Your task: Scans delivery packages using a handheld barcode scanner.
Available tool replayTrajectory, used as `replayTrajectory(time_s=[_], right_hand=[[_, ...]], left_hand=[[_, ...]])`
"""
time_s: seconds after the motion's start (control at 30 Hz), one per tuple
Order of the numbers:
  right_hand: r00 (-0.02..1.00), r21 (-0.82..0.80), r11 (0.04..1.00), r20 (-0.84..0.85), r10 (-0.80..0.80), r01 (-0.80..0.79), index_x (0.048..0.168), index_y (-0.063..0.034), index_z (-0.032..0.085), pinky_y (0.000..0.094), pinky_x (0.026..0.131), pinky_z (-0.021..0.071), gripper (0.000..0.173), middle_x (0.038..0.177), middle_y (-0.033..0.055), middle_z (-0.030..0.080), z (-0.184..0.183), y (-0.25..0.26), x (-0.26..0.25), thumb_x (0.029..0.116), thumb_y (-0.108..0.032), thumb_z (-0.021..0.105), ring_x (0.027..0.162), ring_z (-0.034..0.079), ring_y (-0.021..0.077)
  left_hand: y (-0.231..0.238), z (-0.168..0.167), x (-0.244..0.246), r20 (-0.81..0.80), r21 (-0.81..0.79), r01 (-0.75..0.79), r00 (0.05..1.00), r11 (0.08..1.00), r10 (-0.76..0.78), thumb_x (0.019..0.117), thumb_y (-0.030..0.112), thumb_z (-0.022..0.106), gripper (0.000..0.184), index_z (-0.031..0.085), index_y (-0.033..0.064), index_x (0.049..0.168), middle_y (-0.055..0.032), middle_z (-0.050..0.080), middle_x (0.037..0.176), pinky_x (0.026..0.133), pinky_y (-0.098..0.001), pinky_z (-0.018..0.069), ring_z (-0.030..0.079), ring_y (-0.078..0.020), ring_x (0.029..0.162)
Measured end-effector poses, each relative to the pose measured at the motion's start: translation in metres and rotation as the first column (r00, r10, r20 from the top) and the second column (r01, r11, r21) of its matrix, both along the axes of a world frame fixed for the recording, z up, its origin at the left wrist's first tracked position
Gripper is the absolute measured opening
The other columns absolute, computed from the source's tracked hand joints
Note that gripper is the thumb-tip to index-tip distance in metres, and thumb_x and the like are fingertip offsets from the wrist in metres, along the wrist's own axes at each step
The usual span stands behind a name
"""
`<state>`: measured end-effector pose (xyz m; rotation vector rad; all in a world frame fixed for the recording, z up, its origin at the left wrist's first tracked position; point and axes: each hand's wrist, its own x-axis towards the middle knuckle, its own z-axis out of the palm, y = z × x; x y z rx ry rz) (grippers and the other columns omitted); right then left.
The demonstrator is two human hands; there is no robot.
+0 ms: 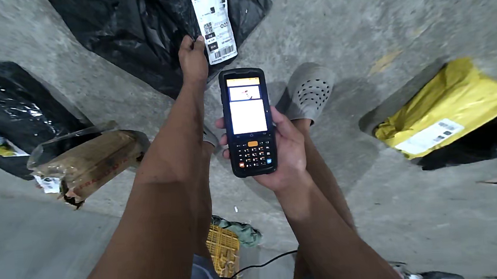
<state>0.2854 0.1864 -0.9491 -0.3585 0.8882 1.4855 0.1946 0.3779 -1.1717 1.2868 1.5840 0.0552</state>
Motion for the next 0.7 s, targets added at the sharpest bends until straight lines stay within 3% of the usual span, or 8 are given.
replayTrajectory(time_s=[0.3,0.4,0.5,0.6,0.63,0.7], right_hand=[[1.0,-0.029,1.0,0.0,0.002,-0.002,0.138,-0.0167,0.054,0.0492,0.082,0.0594,0.063,0.133,0.0231,0.059,-0.002,0.001,-0.001,0.1023,-0.062,0.028,0.105,0.068,0.0361],[1.0,-0.032,0.999,0.012,0.011,-0.01,0.138,-0.0177,0.054,0.0495,0.082,0.0593,0.062,0.132,0.0228,0.06,-0.003,0.0,0.0,0.1023,-0.061,0.029,0.105,0.068,0.036],[1.0,-0.018,1.0,0.029,0.001,-0.001,0.136,-0.0168,0.056,0.0502,0.082,0.0599,0.059,0.13,0.0219,0.061,-0.003,0.0,0.002,0.1026,-0.059,0.033,0.104,0.068,0.0357],[0.997,0.035,0.999,0.071,-0.007,0.004,0.138,-0.0158,0.054,0.0482,0.081,0.0601,0.06,0.132,0.0224,0.06,-0.005,0.0,0.008,0.1032,-0.059,0.031,0.104,0.068,0.0347],[0.996,0.034,0.999,0.085,-0.011,0.008,0.138,-0.0164,0.055,0.0478,0.081,0.0603,0.06,0.132,0.0228,0.06,-0.006,0.0,0.01,0.103,-0.06,0.032,0.103,0.068,0.0347],[0.995,0.017,0.999,0.091,-0.03,0.028,0.138,-0.0156,0.055,0.0481,0.082,0.0598,0.061,0.133,0.0236,0.059,-0.007,0.0,0.015,0.1018,-0.061,0.036,0.104,0.068,0.0353]], left_hand=[[-0.004,0.003,0.007,0.017,-0.014,-0.018,1.0,1.0,0.018,0.1059,0.019,0.053,0.018,0.06,0.0027,0.105,-0.0076,0.06,0.095,0.083,-0.0323,0.0504,0.06,-0.0126,0.088],[-0.02,0.011,0.027,0.035,-0.069,0.015,0.999,0.998,-0.013,0.1056,0.018,0.054,0.022,0.063,0.0006,0.115,-0.0115,0.067,0.103,0.087,-0.0349,0.0552,0.065,-0.0151,0.094],[-0.059,0.037,0.065,0.116,-0.168,0.19,0.978,0.967,-0.172,0.1049,0.019,0.056,0.029,0.063,-0.0012,0.125,-0.0149,0.07,0.112,0.094,-0.0382,0.0547,0.067,-0.0185,0.102],[-0.128,0.061,0.097,0.413,-0.06,0.41,0.84,0.91,-0.352,0.1013,0.021,0.06,0.024,0.064,-0.0016,0.099,-0.0096,0.065,0.088,0.074,-0.0344,0.0544,0.062,-0.0142,0.078],[-0.142,0.069,0.107,0.47,-0.064,0.508,0.775,0.859,-0.423,0.1015,0.021,0.06,0.023,0.064,-0.0011,0.095,-0.0102,0.064,0.085,0.072,-0.0363,0.054,0.062,-0.0162,0.076],[-0.153,0.078,0.12,0.526,-0.116,0.638,0.69,0.762,-0.498,0.1023,0.017,0.061,0.021,0.067,-0.0039,0.101,-0.0167,0.068,0.096,0.083,-0.0425,0.0542,0.066,-0.0245,0.089]])
